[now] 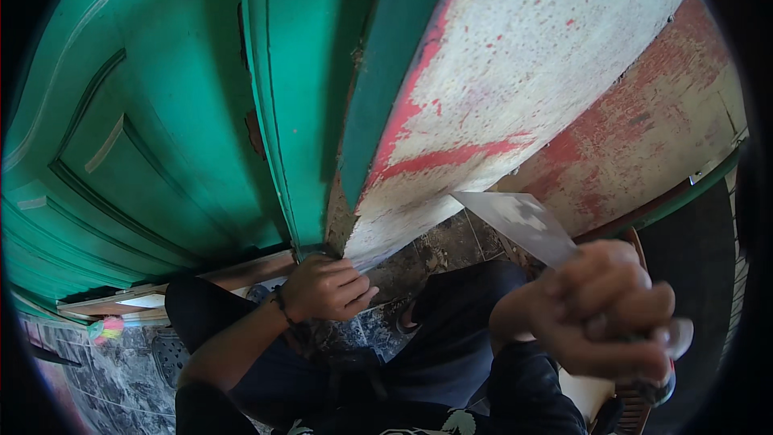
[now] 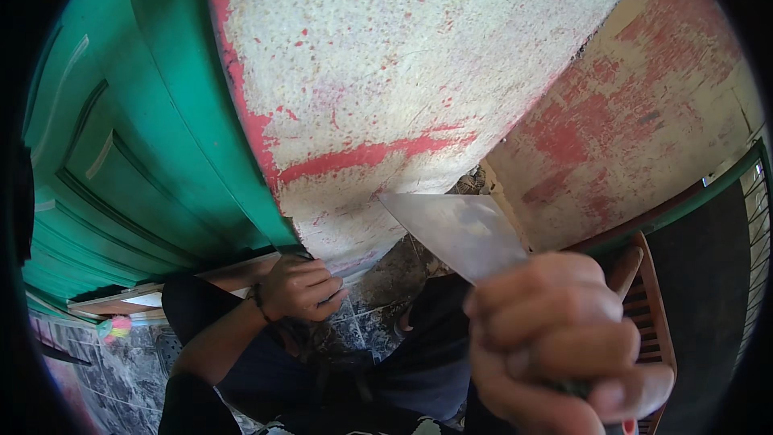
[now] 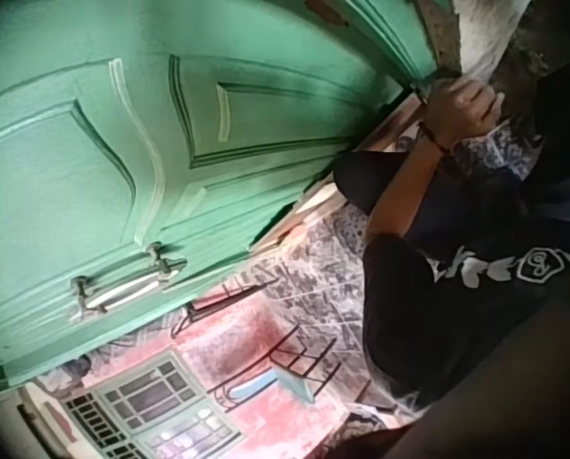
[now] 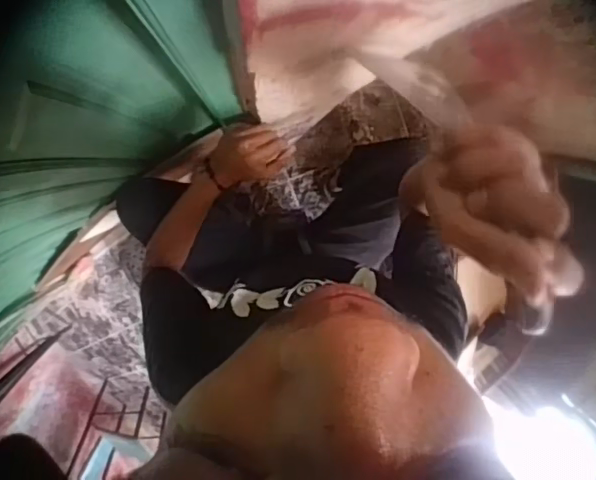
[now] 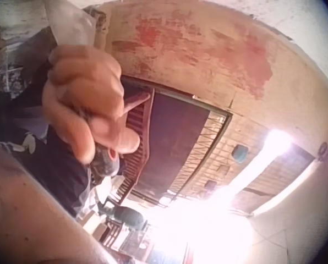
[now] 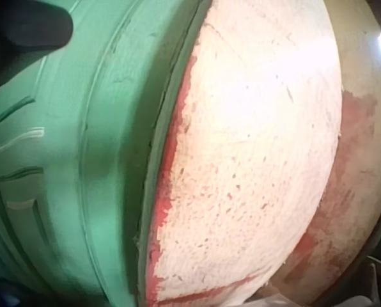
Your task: The recorder scrapes a wall and applies patching compound using a putty knife.
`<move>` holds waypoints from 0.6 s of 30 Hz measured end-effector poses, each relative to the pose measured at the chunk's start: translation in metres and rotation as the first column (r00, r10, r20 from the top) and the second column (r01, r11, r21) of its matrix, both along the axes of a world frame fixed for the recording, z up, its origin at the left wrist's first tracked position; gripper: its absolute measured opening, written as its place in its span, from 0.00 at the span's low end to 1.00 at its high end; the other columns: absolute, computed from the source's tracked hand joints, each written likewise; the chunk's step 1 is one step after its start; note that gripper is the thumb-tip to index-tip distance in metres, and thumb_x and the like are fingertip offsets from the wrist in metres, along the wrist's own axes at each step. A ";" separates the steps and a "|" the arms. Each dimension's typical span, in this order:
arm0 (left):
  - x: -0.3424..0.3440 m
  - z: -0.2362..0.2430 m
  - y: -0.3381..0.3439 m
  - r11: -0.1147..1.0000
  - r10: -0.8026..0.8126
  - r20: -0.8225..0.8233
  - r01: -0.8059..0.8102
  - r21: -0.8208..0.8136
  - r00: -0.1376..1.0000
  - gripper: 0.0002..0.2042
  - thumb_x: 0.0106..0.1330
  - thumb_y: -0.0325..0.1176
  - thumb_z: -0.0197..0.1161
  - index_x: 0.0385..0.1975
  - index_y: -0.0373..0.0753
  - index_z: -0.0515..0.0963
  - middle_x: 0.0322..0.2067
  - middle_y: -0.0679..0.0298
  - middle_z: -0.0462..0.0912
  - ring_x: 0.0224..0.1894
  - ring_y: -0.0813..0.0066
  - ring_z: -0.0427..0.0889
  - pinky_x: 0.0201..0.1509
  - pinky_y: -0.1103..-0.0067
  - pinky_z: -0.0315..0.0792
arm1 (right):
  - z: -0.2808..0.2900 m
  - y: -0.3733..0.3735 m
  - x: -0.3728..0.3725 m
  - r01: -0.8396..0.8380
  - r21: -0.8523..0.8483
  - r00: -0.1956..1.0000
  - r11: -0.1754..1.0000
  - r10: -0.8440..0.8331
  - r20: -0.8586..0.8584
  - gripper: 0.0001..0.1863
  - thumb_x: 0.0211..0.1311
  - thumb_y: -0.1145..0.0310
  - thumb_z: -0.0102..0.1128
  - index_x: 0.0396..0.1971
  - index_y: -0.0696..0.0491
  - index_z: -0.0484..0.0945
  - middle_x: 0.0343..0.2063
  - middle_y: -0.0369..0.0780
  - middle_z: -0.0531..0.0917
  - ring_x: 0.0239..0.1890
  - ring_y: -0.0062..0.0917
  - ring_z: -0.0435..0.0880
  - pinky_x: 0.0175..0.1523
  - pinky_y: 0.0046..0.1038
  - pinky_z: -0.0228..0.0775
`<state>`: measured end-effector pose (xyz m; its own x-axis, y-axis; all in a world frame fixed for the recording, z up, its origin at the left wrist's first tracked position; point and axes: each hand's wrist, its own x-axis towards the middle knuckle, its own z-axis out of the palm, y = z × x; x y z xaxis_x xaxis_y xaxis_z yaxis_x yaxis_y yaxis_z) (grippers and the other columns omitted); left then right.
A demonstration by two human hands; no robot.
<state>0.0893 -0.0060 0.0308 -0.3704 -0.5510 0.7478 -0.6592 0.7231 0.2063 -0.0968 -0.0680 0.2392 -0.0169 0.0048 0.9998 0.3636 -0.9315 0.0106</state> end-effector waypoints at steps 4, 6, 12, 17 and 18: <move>0.005 0.000 0.004 0.998 0.037 0.034 -0.038 0.052 0.999 0.06 0.54 0.34 0.70 0.21 0.43 0.80 0.16 0.71 0.73 0.20 0.77 0.76 0.21 0.79 0.69 | -0.002 0.001 0.000 0.020 -0.004 0.999 1.000 -0.020 0.050 0.18 0.79 0.50 0.37 0.41 0.50 0.62 0.16 0.31 0.61 0.08 0.14 0.58 0.10 0.19 0.60; 0.000 0.005 0.003 1.000 0.021 0.008 -0.022 0.021 1.000 0.11 0.58 0.34 0.69 0.17 0.45 0.75 0.16 0.71 0.71 0.20 0.76 0.76 0.21 0.77 0.71 | 0.003 0.006 -0.011 -0.001 -0.061 0.994 0.998 0.008 0.113 0.18 0.78 0.50 0.37 0.42 0.51 0.62 0.17 0.31 0.61 0.08 0.13 0.59 0.11 0.19 0.61; -0.001 0.001 0.004 0.999 0.019 0.013 -0.020 0.049 1.000 0.11 0.58 0.35 0.69 0.17 0.45 0.75 0.16 0.70 0.71 0.20 0.76 0.76 0.21 0.77 0.72 | 0.002 0.004 -0.008 -0.010 -0.029 0.999 1.000 0.011 0.034 0.17 0.78 0.50 0.38 0.40 0.50 0.60 0.16 0.32 0.62 0.07 0.15 0.59 0.09 0.20 0.60; 0.000 0.001 0.004 0.998 0.033 0.027 -0.034 0.049 0.999 0.10 0.58 0.35 0.69 0.18 0.45 0.76 0.17 0.71 0.73 0.21 0.76 0.77 0.21 0.77 0.71 | -0.005 0.001 0.003 0.039 0.008 0.999 0.999 -0.039 -0.009 0.17 0.78 0.50 0.38 0.39 0.50 0.60 0.16 0.32 0.63 0.07 0.15 0.59 0.09 0.19 0.61; -0.001 0.003 0.004 0.999 0.025 0.019 -0.025 0.030 1.000 0.10 0.57 0.34 0.70 0.17 0.44 0.76 0.17 0.71 0.73 0.21 0.76 0.77 0.21 0.77 0.71 | 0.002 0.004 -0.008 0.018 -0.067 1.000 0.998 -0.019 -0.007 0.16 0.78 0.51 0.39 0.39 0.49 0.58 0.16 0.32 0.63 0.06 0.14 0.60 0.08 0.21 0.61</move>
<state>0.0881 -0.0018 0.0339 -0.3703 -0.5825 0.7236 -0.6809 0.7000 0.2152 -0.1050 -0.0638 0.2412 -0.0082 0.0722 0.9974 0.3469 -0.9353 0.0706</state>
